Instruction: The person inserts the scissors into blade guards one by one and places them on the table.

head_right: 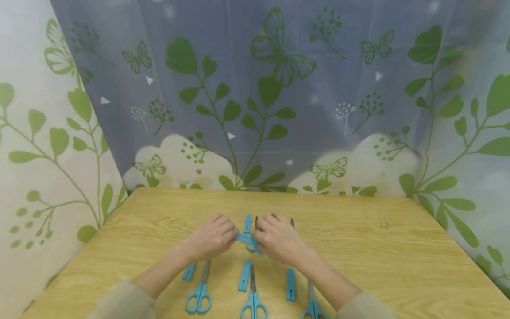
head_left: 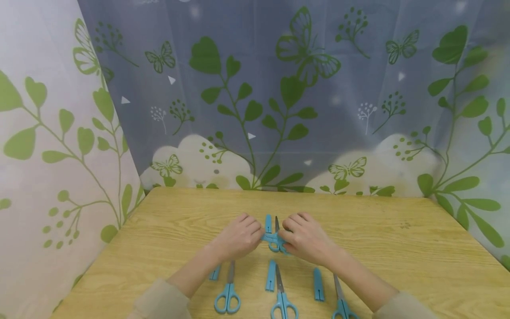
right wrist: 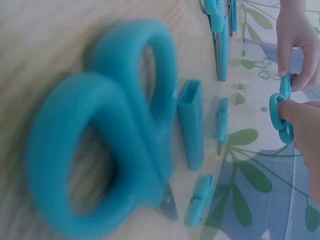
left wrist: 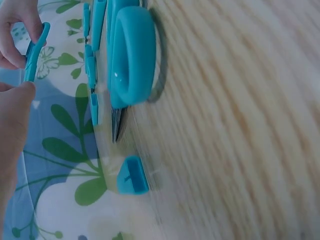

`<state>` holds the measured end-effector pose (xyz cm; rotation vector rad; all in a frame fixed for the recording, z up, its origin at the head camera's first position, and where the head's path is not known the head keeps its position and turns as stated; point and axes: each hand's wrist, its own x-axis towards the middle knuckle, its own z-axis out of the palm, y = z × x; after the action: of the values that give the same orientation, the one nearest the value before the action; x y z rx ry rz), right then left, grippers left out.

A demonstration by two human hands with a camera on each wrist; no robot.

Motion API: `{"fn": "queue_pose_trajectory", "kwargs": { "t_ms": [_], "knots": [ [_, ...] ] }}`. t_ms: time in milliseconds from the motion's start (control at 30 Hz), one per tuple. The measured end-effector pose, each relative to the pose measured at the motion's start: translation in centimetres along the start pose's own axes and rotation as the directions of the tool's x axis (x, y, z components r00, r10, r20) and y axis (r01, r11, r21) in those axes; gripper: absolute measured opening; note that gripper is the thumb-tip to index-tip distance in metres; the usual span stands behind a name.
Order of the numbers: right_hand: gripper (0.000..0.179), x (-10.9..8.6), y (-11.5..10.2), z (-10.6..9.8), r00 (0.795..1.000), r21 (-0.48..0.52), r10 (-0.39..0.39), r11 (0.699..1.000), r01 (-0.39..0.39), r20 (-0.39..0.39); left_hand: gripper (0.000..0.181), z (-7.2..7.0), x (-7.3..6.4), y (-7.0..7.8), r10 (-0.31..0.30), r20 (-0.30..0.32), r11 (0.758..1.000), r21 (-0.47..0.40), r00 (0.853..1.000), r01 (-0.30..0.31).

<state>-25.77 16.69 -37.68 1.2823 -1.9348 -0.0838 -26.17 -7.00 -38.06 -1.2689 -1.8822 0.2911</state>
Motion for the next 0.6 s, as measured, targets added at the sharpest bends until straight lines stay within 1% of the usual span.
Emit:
{"fn": "queue_pose_trajectory", "kwargs": {
  "t_ms": [100, 300, 433, 600],
  "knots": [
    [0.018, 0.5, -0.1, 0.2, 1.000, 0.000, 0.016, 1.000, -0.016, 0.014, 0.014, 0.1, -0.3, -0.3, -0.017, 0.001, 1.000, 0.003, 1.000, 0.017],
    [0.019, 1.5, -0.5, 0.1, 0.997, -0.038, 0.035, 0.999, -0.033, 0.069, 0.011, 0.0, -0.9, -0.9, -0.032, 0.002, 0.999, -0.009, 0.999, 0.032],
    [0.018, 2.3, -0.8, 0.0, 0.992, -0.057, 0.049, 0.997, -0.043, 0.113, 0.010, -0.2, -1.3, -1.3, -0.042, 0.030, 0.999, 0.009, 0.999, 0.042],
    [0.023, 3.2, -1.4, 0.3, 0.980, -0.070, 0.079, 0.995, -0.068, 0.180, 0.009, -0.3, -1.8, -1.9, -0.058, 0.078, 0.998, 0.011, 0.995, 0.057]
  ]
}}
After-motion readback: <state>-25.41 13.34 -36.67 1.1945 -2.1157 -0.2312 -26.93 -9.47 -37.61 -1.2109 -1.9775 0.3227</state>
